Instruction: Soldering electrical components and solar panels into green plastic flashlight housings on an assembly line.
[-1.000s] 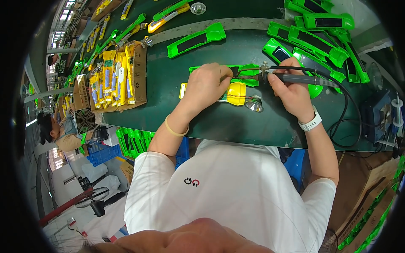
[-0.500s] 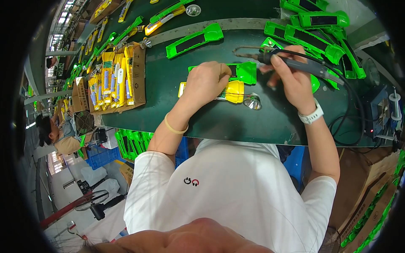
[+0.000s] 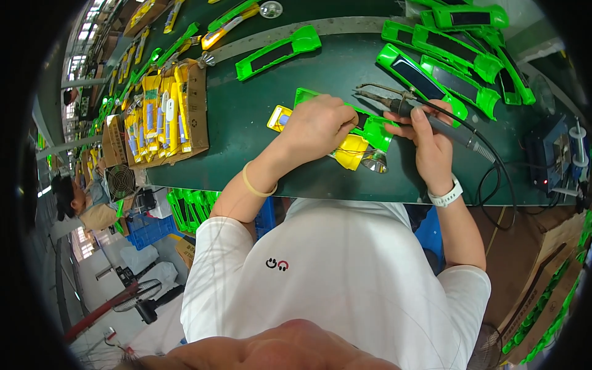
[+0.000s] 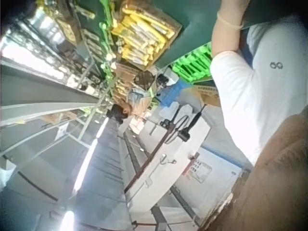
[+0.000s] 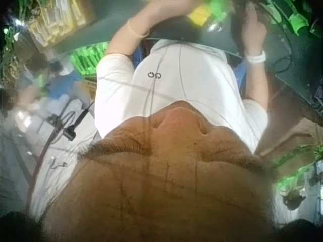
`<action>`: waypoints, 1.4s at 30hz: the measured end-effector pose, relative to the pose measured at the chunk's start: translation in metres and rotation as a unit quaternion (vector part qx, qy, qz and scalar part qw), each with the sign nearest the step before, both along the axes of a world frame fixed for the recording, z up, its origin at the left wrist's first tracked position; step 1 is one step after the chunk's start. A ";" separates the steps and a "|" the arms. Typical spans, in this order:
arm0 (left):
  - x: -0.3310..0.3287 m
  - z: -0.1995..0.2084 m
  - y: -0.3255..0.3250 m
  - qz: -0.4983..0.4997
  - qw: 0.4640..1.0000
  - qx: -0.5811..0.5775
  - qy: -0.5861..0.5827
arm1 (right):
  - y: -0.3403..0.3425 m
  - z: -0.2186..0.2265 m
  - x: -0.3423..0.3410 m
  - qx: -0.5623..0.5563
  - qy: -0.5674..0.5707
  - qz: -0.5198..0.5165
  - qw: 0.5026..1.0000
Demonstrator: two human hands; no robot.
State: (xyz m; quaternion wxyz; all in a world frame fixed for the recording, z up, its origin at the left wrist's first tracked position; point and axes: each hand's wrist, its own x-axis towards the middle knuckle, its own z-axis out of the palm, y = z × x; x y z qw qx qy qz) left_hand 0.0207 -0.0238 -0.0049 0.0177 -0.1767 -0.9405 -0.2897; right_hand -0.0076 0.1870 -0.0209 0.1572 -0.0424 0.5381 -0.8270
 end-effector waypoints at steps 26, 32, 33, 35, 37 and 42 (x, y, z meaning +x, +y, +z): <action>0.011 0.019 -0.056 0.170 0.962 0.208 -0.057 | -0.035 0.014 0.020 0.071 0.029 -0.022 0.997; -0.003 0.017 -0.068 0.059 0.998 0.010 0.000 | -0.047 0.005 0.023 0.090 0.030 -0.013 0.995; -0.005 0.017 -0.070 0.046 0.999 0.006 -0.023 | -0.048 0.005 0.023 0.101 0.029 -0.020 0.994; -0.007 0.019 -0.071 0.035 0.998 0.002 -0.047 | -0.049 0.001 0.022 0.104 0.043 -0.011 0.994; -0.010 0.023 -0.072 0.009 0.995 -0.041 -0.085 | -0.050 -0.001 0.022 0.106 0.056 -0.003 0.993; -0.014 0.026 -0.072 -0.008 0.994 -0.060 -0.096 | -0.053 0.001 0.022 0.108 0.051 0.016 0.993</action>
